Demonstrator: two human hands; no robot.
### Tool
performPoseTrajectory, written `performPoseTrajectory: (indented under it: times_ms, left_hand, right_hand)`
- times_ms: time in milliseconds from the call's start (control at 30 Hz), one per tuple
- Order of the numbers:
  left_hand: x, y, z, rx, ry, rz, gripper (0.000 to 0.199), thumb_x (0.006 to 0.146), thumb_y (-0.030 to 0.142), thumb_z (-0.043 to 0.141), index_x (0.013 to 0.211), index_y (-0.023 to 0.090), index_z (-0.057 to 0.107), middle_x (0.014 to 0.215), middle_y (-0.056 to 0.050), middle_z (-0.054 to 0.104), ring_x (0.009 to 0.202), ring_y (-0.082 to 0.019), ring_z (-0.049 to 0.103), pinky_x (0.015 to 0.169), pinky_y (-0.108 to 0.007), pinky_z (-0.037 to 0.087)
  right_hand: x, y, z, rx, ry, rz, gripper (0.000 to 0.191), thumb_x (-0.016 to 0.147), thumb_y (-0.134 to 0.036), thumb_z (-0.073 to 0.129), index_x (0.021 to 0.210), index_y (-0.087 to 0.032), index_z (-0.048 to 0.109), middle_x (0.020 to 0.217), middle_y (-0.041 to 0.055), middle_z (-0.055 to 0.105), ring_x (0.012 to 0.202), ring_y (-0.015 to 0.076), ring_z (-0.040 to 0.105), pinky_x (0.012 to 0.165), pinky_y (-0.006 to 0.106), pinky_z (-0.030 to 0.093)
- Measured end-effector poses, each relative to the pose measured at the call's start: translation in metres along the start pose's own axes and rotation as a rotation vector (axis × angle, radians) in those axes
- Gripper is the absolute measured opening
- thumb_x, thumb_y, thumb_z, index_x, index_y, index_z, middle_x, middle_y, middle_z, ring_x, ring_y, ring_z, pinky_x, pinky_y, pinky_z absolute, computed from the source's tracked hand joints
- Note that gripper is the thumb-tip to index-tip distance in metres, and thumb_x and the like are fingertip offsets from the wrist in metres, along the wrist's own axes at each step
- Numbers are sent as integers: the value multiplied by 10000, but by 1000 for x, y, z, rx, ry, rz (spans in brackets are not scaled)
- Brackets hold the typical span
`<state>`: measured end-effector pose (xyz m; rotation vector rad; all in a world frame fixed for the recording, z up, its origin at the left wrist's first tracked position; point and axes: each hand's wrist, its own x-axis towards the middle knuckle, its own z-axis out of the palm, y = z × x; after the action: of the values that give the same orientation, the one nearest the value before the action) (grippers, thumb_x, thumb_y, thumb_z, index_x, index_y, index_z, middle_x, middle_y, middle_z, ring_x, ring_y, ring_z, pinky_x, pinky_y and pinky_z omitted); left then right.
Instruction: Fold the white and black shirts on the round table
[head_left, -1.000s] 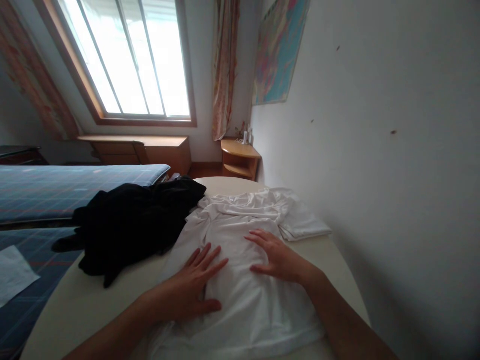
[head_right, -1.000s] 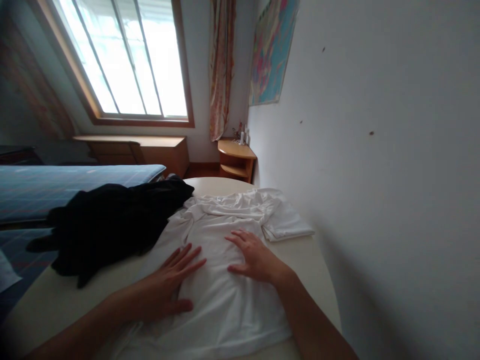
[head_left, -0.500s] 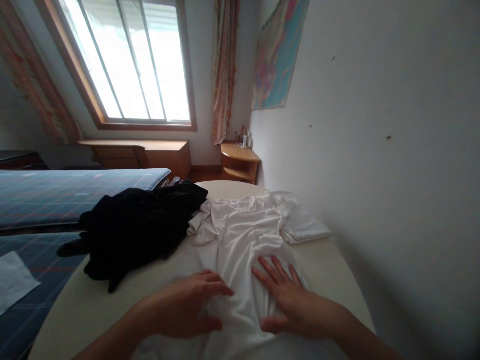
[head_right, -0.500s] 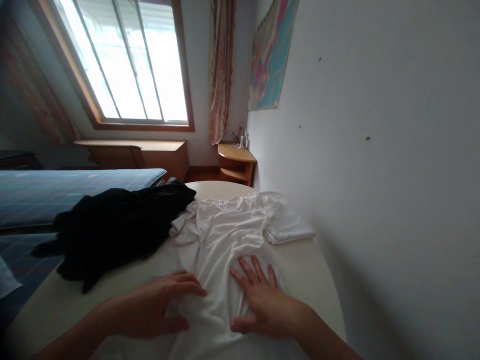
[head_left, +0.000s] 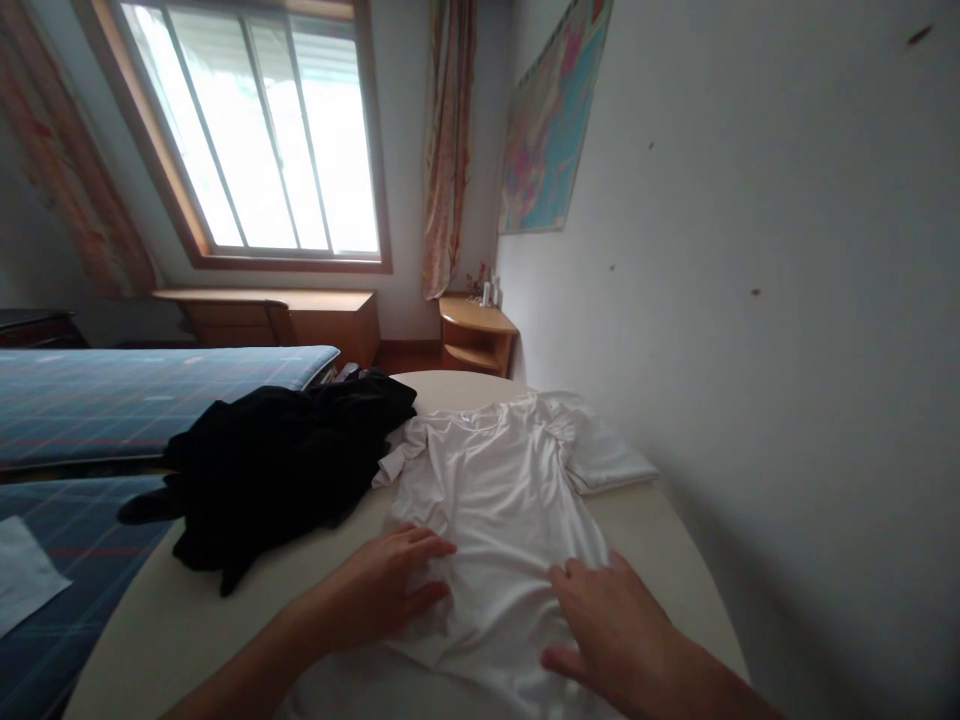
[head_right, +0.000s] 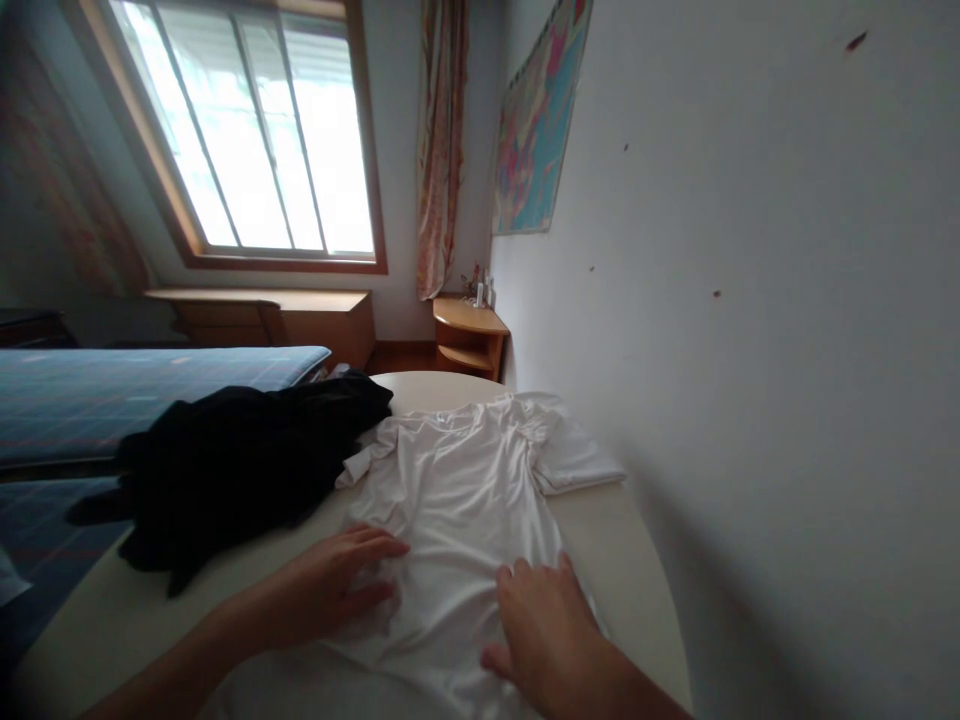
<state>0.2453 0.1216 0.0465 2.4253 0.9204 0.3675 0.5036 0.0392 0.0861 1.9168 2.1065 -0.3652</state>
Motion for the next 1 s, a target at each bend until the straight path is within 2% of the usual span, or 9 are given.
performPoseTrajectory:
  times_ms: [100,167,267,333,433,600,700,833,1000]
  left_hand:
    - [4,-18,4,56,91,7,396,903,275,605,1298,276,630,1345,-62,632,1246,-279,575,1092,-426,442]
    - [7,-37,7,103,130,27,445,911,238,579,1354,266,589,1463,-70,540,1345,-281,495,1151,-448,382]
    - [10,-63,9,167,197,9,466,933,230,536,1399,239,548,1513,-100,480,1397,-284,437,1173,-481,351]
    - [11,-72,8,187,249,-16,467,940,230,520,1407,227,537,1528,-111,456,1412,-293,414,1173,-500,348]
    - [12,-73,5,195,311,-14,444,933,220,526,1376,221,557,1534,-105,445,1415,-291,408,1179,-488,346]
    - [14,-67,8,200,315,26,351,924,246,566,1270,241,623,1370,-83,604,1265,-264,557,1105,-450,445]
    - [16,-74,11,207,298,26,332,947,275,550,1268,238,631,1352,-90,623,1251,-267,574,1100,-464,451]
    - [18,-87,15,234,304,18,351,994,292,469,1306,233,620,1430,-87,572,1337,-277,512,1145,-516,394]
    - [18,-98,16,205,345,32,369,1003,202,397,1275,241,643,1435,-62,571,1354,-234,500,1156,-485,390]
  right_hand:
    - [9,-18,-8,21,114,-37,376,892,-374,642,1189,-146,677,1168,214,681,1115,393,629,1002,556,428]
    - [17,-28,-1,101,178,-154,446,905,-428,620,1273,-178,633,1321,193,616,1242,389,550,1062,557,386]
    - [34,-37,15,204,162,-323,645,907,-566,564,1468,-264,464,1570,135,385,1447,422,289,1137,640,244]
    - [47,-36,21,214,140,-330,717,916,-625,504,1536,-298,354,1638,105,241,1488,448,138,1131,708,155]
    - [71,-25,23,204,158,-273,748,935,-670,418,1567,-294,282,1653,98,181,1500,443,60,1125,733,78]
    - [106,5,21,164,238,-253,667,978,-623,365,1555,-292,312,1644,80,232,1513,373,100,1157,675,105]
    - [110,7,20,114,344,-278,552,1000,-503,414,1493,-254,431,1589,103,359,1477,355,238,1161,631,180]
    - [91,-25,18,107,491,-507,323,987,-298,478,1271,-229,616,1413,93,568,1318,258,471,1153,473,285]
    - [65,-80,35,120,482,-907,369,953,-554,521,1080,-237,659,1316,55,628,1262,249,510,1139,458,309]
